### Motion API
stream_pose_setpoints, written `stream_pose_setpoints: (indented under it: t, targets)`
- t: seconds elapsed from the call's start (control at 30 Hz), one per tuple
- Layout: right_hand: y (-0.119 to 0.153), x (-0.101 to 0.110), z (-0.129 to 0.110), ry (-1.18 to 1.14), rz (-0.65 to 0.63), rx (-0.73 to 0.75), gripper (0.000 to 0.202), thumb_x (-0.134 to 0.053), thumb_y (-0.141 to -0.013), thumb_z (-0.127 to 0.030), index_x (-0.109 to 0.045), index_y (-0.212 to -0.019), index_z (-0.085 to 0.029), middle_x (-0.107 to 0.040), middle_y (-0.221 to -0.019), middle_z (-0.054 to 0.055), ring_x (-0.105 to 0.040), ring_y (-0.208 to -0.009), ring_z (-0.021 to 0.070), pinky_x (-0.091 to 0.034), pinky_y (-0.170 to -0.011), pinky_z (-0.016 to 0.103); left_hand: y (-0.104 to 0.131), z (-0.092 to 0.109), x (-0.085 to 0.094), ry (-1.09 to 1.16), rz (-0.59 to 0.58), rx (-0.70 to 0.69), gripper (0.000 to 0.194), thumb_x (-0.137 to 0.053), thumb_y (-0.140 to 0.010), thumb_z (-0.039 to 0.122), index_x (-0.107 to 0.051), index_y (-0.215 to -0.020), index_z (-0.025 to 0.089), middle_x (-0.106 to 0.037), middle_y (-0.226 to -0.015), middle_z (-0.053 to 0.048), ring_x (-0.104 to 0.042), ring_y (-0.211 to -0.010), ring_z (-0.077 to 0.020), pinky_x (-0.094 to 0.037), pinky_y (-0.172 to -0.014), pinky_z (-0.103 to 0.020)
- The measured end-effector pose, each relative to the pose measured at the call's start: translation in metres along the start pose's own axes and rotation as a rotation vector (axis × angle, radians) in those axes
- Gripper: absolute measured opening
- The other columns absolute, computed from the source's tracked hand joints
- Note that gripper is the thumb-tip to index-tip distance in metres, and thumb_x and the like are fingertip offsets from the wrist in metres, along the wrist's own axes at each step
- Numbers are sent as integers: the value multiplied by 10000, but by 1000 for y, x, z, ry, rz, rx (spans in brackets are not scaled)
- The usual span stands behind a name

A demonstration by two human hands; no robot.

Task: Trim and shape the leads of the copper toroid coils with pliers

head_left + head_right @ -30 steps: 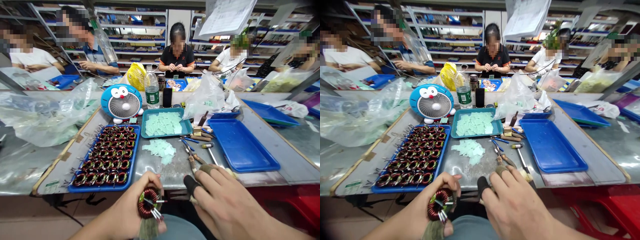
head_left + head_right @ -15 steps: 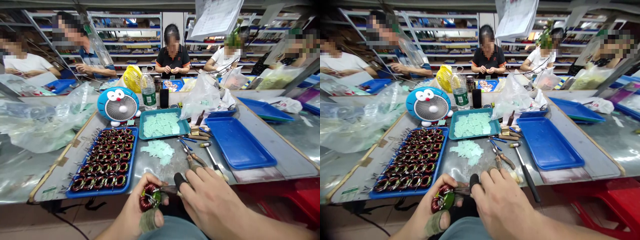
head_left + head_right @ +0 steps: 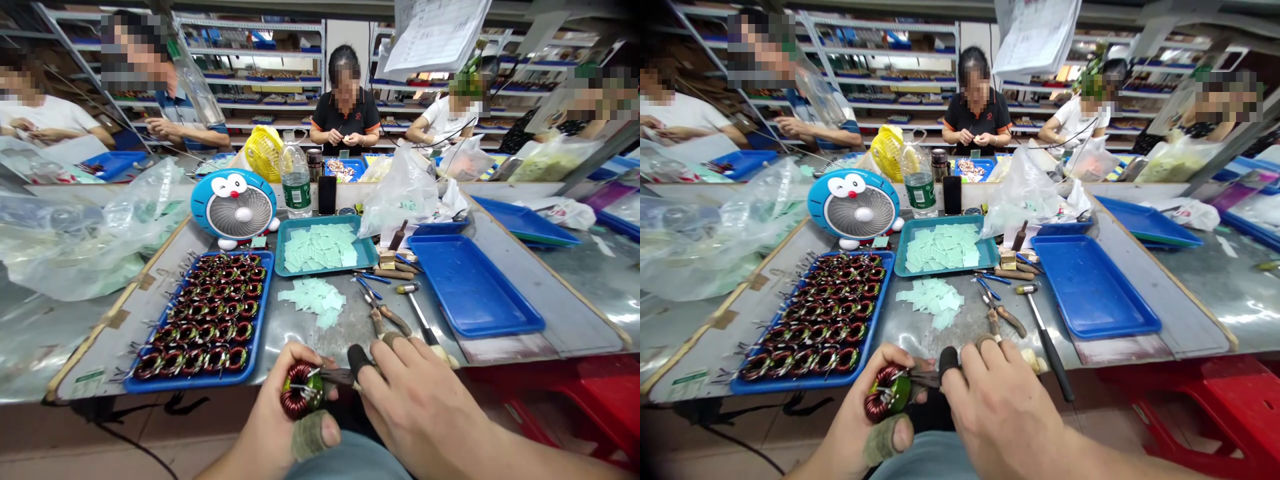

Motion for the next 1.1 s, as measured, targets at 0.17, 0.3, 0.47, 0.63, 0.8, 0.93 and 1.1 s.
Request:
stream_pose_setpoints:
  t: [0.17, 0.3, 0.47, 0.63, 0.8, 0.93, 1.1]
  targets:
    - [1, -6, -3, 18, -5, -23, 176, -659, -886, -247, -490, -839, -243, -538, -842, 37, -423, -790, 248, -239, -713, 395, 1, -3, -10, 6, 70, -50, 575, -906, -742, 437, -501, -1112, 264, -673, -1052, -31, -632, -860, -137, -506, -770, -235]
    - [5, -2, 0, 12, -15, -30, 187, -673, -866, -232, -490, -830, -247, -535, -817, 27, -427, -775, 248, -236, -703, 391, 3, -4, -5, -129, 95, -71, 496, -843, -805, 417, -497, -1131, 276, -659, -1110, -31, -630, -856, -137, -507, -762, -238]
    - [16, 20, 11, -1, -49, 108, 312, -807, -739, -234, -499, -793, -240, -539, -776, -7, -425, -719, 218, -256, -687, 365, 8, 12, 4, -508, -139, -151, 405, -821, -760, 272, -527, -1037, 260, -621, -896, 28, -619, -835, -157, -502, -960, -337]
    - [16, 18, 16, 1, 3, 64, 176, -725, -799, -199, -561, -842, -248, -632, -931, 31, -520, -881, 267, -344, -954, 461, 4, 26, 13, -590, -162, -152, 431, -792, -780, 258, -507, -1103, 266, -625, -975, 15, -648, -954, -184, -389, -1154, -403]
    - [12, 9, 12, 11, -21, 106, 137, -697, -851, -232, -561, -835, -241, -656, -1022, 66, -545, -972, 300, -339, -1008, 502, -1, 30, 13, -665, -190, -168, 511, -882, -702, 394, -557, -1071, 254, -625, -948, 2, -647, -960, -220, -440, -1111, -396]
    - [9, 17, 11, 55, -28, 156, 195, -734, -801, -243, -539, -813, -248, -634, -886, 38, -508, -803, 267, -344, -818, 440, -4, 31, 11, -707, -221, -235, 523, -898, -670, 425, -551, -1017, 245, -585, -867, 22, -602, -801, -180, -473, -1071, -410]
    - [7, 26, 11, 73, -45, 176, 234, -763, -763, -251, -534, -811, -246, -644, -897, 35, -514, -813, 265, -334, -803, 433, -6, 36, 10, -804, -229, -318, 465, -862, -719, 407, -538, -1014, 251, -581, -847, 21, -597, -810, -179, -513, -971, -363]
Point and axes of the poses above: each hand's wrist, its own y-axis away from the middle knuckle, its own x-axis out of the back of the hand, z = x × y, the point moved 2 cm from there along -y, towards the middle knuckle
